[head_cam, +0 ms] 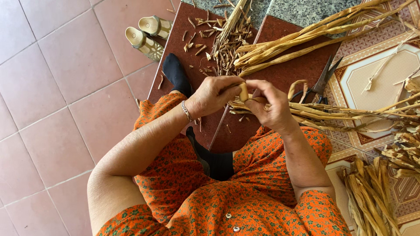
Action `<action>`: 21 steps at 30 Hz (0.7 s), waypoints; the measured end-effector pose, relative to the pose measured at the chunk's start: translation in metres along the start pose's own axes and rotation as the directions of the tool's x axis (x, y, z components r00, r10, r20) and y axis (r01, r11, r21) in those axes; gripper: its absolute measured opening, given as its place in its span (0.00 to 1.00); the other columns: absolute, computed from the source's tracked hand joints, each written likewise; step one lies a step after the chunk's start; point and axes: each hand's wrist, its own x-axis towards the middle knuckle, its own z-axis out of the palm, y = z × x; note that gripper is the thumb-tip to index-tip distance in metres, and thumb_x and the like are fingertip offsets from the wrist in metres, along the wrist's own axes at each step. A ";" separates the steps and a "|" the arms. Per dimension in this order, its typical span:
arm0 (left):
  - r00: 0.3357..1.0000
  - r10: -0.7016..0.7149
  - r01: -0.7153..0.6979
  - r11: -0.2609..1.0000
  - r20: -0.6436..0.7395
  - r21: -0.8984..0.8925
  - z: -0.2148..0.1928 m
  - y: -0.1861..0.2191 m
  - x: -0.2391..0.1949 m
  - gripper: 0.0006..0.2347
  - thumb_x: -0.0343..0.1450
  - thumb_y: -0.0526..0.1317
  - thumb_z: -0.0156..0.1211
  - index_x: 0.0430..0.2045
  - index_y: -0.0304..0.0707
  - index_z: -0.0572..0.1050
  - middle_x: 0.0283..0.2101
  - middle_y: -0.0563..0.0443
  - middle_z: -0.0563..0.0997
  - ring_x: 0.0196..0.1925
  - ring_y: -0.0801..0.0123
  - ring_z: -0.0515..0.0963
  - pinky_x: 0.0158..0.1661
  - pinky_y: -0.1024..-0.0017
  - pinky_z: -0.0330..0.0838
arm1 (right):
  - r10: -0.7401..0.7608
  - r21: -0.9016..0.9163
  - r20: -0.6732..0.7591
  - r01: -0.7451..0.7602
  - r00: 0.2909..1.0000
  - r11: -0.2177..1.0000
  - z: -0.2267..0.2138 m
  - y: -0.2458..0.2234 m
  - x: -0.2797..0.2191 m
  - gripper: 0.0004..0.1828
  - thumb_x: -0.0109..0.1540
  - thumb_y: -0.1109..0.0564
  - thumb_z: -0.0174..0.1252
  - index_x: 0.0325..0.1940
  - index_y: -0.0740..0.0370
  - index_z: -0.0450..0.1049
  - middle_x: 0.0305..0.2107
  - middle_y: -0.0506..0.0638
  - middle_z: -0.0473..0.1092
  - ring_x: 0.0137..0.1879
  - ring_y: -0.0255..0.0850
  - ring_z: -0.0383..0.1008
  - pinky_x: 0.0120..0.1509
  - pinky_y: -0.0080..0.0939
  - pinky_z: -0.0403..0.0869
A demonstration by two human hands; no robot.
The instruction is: The person sits on the floor and strips the outer layers from dried plant stems by hand, then uses scissors to trim the ends of the processed stems. The person gathers the trimmed stems into a bundle and places them aside.
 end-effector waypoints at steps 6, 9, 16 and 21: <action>0.982 -0.182 0.190 0.936 0.055 -0.294 0.003 -0.002 -0.002 0.15 0.73 0.36 0.66 0.53 0.30 0.77 0.41 0.50 0.87 0.44 0.81 0.82 0.46 0.78 0.80 | -0.365 -0.311 -0.022 0.341 0.931 0.887 0.015 -0.008 0.010 0.26 0.71 0.63 0.58 0.72 0.71 0.62 0.52 0.60 0.72 0.50 0.49 0.77 0.55 0.44 0.78; 0.986 -0.167 0.167 0.945 0.022 -0.282 0.008 -0.003 -0.005 0.13 0.72 0.34 0.66 0.51 0.29 0.78 0.40 0.50 0.87 0.42 0.78 0.83 0.45 0.77 0.81 | -0.386 -0.366 -0.044 0.344 0.922 0.865 0.020 -0.007 0.010 0.25 0.70 0.63 0.58 0.71 0.73 0.63 0.50 0.60 0.73 0.48 0.50 0.76 0.54 0.47 0.78; 0.986 -0.164 0.158 0.975 -0.024 -0.155 0.014 -0.002 -0.005 0.07 0.74 0.36 0.64 0.40 0.31 0.80 0.30 0.50 0.87 0.33 0.75 0.88 0.34 0.77 0.82 | -0.424 -0.380 -0.069 0.370 0.903 0.848 0.023 -0.005 0.011 0.21 0.68 0.66 0.62 0.65 0.72 0.68 0.43 0.57 0.75 0.43 0.46 0.77 0.46 0.42 0.78; 0.995 -0.101 0.100 0.992 0.002 -0.081 0.014 0.000 -0.004 0.04 0.74 0.36 0.62 0.36 0.33 0.79 0.26 0.49 0.84 0.28 0.74 0.87 0.30 0.76 0.80 | -0.397 -0.355 -0.093 0.342 0.913 0.870 0.021 -0.003 0.011 0.11 0.67 0.69 0.61 0.54 0.71 0.72 0.34 0.54 0.73 0.36 0.45 0.75 0.38 0.43 0.74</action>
